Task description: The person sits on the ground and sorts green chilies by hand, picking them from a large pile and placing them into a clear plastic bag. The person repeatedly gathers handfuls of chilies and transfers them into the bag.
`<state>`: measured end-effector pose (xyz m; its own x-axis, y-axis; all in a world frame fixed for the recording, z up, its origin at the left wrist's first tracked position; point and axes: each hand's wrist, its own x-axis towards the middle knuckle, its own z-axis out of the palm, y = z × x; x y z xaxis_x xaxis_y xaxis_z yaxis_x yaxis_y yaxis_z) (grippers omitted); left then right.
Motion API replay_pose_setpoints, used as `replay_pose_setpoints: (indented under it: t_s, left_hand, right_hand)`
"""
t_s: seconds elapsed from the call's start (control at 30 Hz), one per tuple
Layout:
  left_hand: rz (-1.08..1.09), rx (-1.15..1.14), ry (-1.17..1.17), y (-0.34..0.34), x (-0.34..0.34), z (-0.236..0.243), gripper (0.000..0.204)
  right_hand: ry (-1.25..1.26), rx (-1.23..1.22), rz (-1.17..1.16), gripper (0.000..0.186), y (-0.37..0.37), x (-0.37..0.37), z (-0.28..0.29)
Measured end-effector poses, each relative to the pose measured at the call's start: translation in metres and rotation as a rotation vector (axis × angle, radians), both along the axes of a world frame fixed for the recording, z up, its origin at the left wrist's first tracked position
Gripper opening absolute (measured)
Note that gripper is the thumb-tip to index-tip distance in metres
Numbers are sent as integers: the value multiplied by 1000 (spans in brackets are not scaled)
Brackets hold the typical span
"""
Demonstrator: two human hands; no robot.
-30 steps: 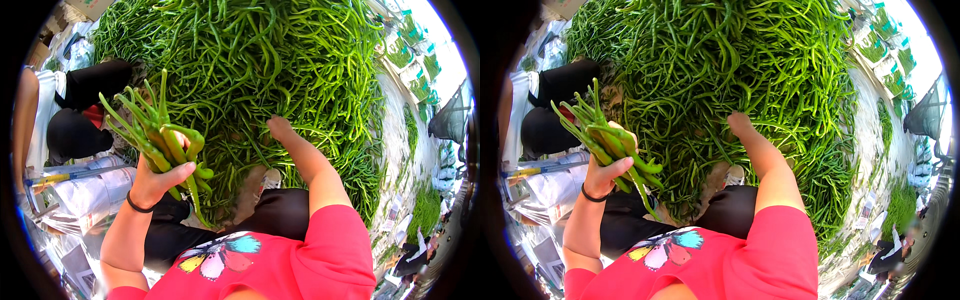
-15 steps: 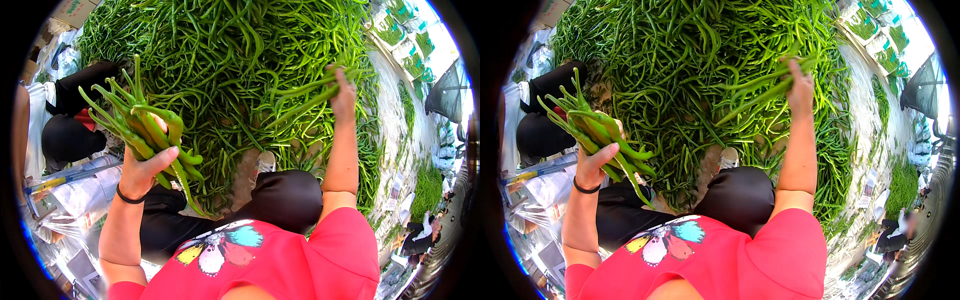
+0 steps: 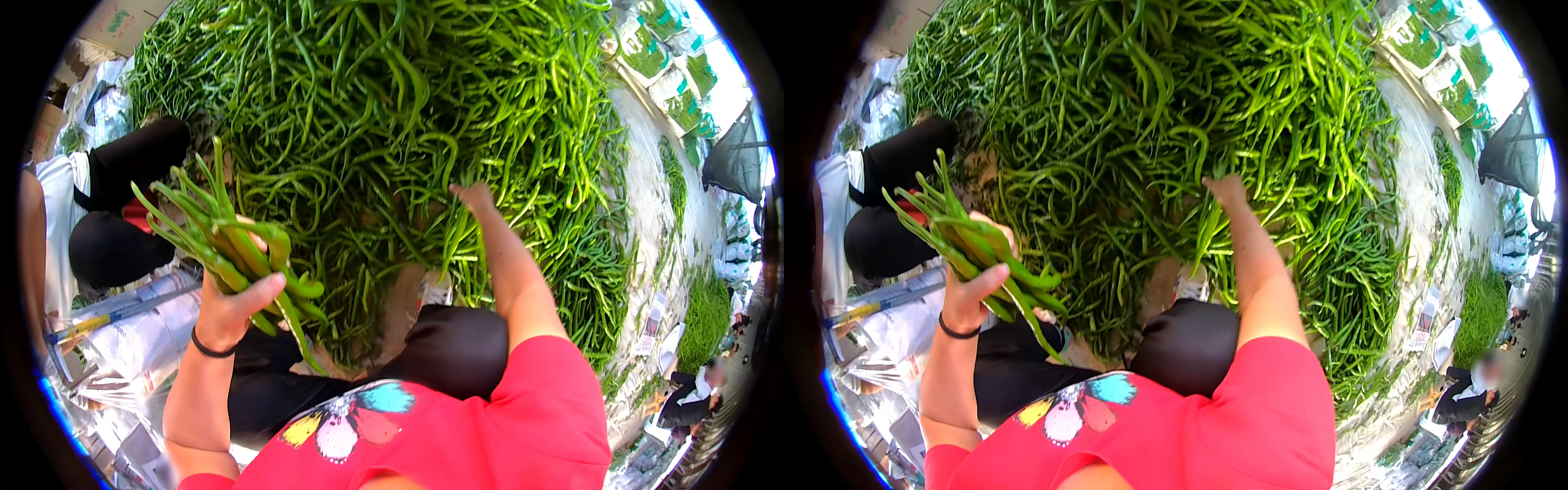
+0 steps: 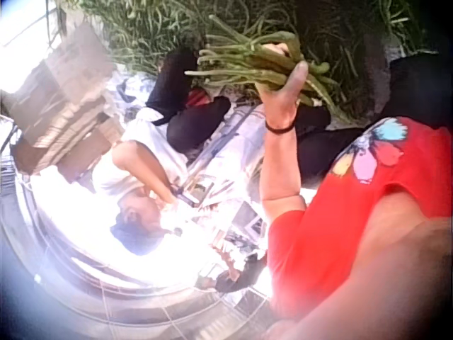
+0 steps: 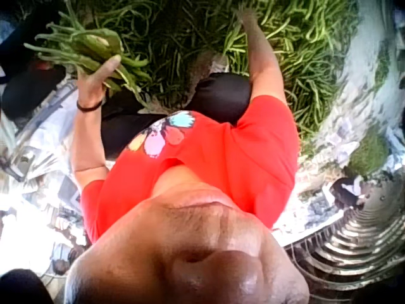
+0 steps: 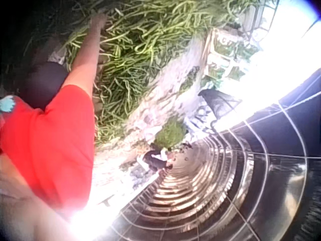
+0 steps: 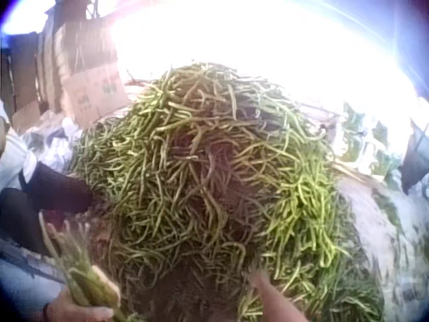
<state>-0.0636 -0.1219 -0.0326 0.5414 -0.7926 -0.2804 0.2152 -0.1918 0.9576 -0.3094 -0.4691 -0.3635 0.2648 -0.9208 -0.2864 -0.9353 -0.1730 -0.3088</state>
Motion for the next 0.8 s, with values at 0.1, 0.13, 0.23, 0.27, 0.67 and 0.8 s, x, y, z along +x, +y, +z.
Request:
replay_pose_setpoints:
  t_s: [0.1, 0.13, 0.23, 0.27, 0.67, 0.8]
  left_hand:
    - [40, 22, 11, 3, -4, 1, 43]
    - [36, 13, 16, 3, -4, 3, 43]
    - [48, -20, 62, 5, -1, 7, 46]
    - [63, -38, 110, -1, -4, 11, 47]
    - [73, -30, 170, -10, 8, -8, 54]
    - [113, -25, 196, -10, 13, -7, 54]
  right_hand:
    - [-68, 394, -11, 60, 4, 23, 34]
    - [-123, 513, -22, 60, 7, 19, 55]
    - [-713, 486, -414, 41, 15, 5, 137]
    - [-725, 418, -555, 47, -1, -13, 144]
    - [-245, -369, -122, 38, -96, 67, 105]
    - [27, -301, 116, 47, -103, 76, 129]
